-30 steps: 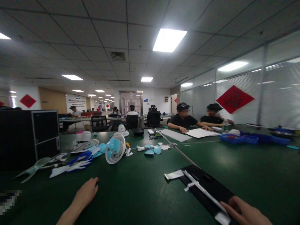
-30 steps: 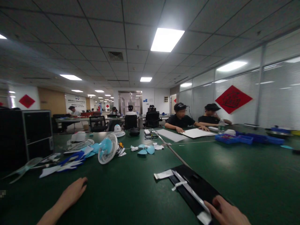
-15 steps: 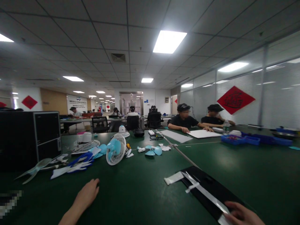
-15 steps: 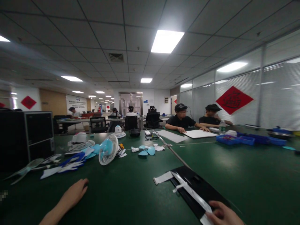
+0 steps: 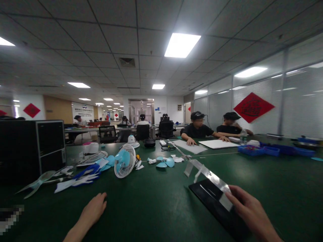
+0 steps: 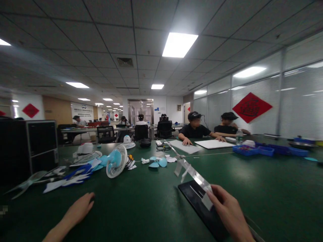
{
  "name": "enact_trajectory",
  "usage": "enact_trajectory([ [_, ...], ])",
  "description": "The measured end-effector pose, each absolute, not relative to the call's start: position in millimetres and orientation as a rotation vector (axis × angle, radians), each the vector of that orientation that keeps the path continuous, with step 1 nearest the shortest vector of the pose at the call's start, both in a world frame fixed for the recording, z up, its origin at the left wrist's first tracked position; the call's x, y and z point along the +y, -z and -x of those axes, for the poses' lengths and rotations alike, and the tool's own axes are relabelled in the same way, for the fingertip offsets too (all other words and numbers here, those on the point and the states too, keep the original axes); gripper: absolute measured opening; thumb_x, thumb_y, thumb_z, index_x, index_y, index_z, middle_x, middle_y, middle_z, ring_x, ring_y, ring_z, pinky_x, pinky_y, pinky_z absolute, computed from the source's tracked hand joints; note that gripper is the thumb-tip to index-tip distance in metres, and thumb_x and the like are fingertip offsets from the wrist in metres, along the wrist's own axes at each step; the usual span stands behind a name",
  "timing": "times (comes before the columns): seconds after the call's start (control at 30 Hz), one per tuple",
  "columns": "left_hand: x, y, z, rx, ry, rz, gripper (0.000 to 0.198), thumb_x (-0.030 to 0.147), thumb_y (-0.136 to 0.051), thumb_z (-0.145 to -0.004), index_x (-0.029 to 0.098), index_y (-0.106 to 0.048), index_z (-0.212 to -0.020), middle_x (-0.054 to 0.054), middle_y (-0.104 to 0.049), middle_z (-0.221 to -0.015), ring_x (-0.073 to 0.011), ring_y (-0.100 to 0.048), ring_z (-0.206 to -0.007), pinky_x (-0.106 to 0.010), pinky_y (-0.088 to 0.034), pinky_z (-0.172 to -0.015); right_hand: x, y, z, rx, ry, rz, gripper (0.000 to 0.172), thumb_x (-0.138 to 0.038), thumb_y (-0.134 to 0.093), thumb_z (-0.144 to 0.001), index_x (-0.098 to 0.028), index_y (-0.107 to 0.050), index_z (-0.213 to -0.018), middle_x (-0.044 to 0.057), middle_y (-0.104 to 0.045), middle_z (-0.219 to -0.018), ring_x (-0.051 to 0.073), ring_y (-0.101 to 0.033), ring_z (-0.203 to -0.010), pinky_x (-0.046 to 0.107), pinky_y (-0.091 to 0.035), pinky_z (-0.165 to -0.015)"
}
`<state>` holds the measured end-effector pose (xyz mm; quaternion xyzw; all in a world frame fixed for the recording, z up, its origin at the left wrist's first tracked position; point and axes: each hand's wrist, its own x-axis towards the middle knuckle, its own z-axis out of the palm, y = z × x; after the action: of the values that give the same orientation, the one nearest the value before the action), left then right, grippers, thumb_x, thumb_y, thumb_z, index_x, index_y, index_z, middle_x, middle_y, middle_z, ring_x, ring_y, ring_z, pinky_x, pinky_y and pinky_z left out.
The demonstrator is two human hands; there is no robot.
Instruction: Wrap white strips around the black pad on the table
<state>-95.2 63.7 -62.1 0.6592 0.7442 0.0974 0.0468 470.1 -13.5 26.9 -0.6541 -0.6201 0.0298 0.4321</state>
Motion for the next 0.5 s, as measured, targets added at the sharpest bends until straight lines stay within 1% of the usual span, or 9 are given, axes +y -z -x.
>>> enact_trajectory([
  [0.07, 65, 64, 95, 2.287, -0.262, -2.033, 0.047, 0.029, -0.038, -0.086, 0.012, -0.049, -0.129, -0.015, -0.050, -0.136, -0.0253, -0.047, -0.126, -0.039, -0.040, -0.102, 10, -38, -462, -1.549, -0.036, 1.545, 0.046, -0.050, -0.038, -0.082, -0.018, -0.064, -0.102, 0.009, -0.072, -0.089, 0.025, -0.065, -0.078, 0.030, -0.050, -0.066],
  [0.13, 66, 65, 96, 2.286, -0.234, -2.049, 0.048, 0.029, -0.037, -0.087, 0.011, -0.047, -0.130, -0.016, -0.049, -0.137, -0.0248, -0.046, -0.127, -0.038, -0.040, -0.102, 39, -43, -453, -1.564, 0.098, 1.533, 0.041, -0.044, -0.039, -0.083, -0.016, -0.063, -0.102, 0.009, -0.070, -0.086, 0.024, -0.064, -0.075, 0.031, -0.048, -0.068],
  [0.17, 66, 65, 96, 2.281, -0.227, -2.048, 0.048, 0.029, -0.037, -0.087, 0.011, -0.047, -0.130, -0.016, -0.049, -0.137, -0.0249, -0.046, -0.127, -0.038, -0.041, -0.102, 54, -44, -447, -1.603, 0.166, 1.539, 0.039, -0.039, -0.038, -0.084, -0.015, -0.062, -0.103, 0.010, -0.069, -0.088, 0.023, -0.064, -0.075, 0.031, -0.048, -0.070],
  [0.23, 66, 65, 96, 2.270, -0.232, -2.036, 0.048, 0.029, -0.038, -0.087, 0.011, -0.048, -0.130, -0.016, -0.049, -0.137, -0.0255, -0.047, -0.126, -0.038, -0.042, -0.101, 83, -39, -436, -1.727, 0.305, 1.578, 0.033, -0.029, -0.036, -0.086, -0.014, -0.062, -0.101, 0.012, -0.066, -0.098, 0.022, -0.064, -0.081, 0.030, -0.046, -0.074],
  [0.3, 66, 64, 97, 2.262, -0.246, -2.026, 0.047, 0.029, -0.039, -0.087, 0.012, -0.048, -0.129, -0.016, -0.050, -0.136, -0.0258, -0.048, -0.125, -0.039, -0.043, -0.100, 106, -30, -424, -1.874, 0.370, 1.695, 0.029, -0.020, -0.036, -0.086, -0.013, -0.062, -0.098, 0.014, -0.063, -0.104, 0.022, -0.064, -0.083, 0.030, -0.045, -0.073],
  [0.4, 64, 61, 96, 2.252, -0.252, -2.021, 0.047, 0.029, -0.038, -0.087, 0.012, -0.048, -0.130, -0.015, -0.050, -0.135, -0.0251, -0.049, -0.124, -0.038, -0.043, -0.100, 129, -13, -407, -2.025, 0.346, 1.844, 0.026, -0.011, -0.038, -0.085, -0.011, -0.063, -0.090, 0.016, -0.062, -0.101, 0.023, -0.064, -0.083, 0.030, -0.044, -0.070],
  [0.5, 62, 60, 95, 2.251, -0.246, -2.003, 0.047, 0.029, -0.038, -0.087, 0.012, -0.047, -0.131, -0.015, -0.048, -0.138, -0.0247, -0.047, -0.126, -0.038, -0.042, -0.100, 138, 2, -395, -2.087, 0.282, 1.854, 0.024, -0.011, -0.042, -0.084, -0.010, -0.065, -0.084, 0.017, -0.064, -0.097, 0.025, -0.065, -0.083, 0.030, -0.043, -0.069],
])
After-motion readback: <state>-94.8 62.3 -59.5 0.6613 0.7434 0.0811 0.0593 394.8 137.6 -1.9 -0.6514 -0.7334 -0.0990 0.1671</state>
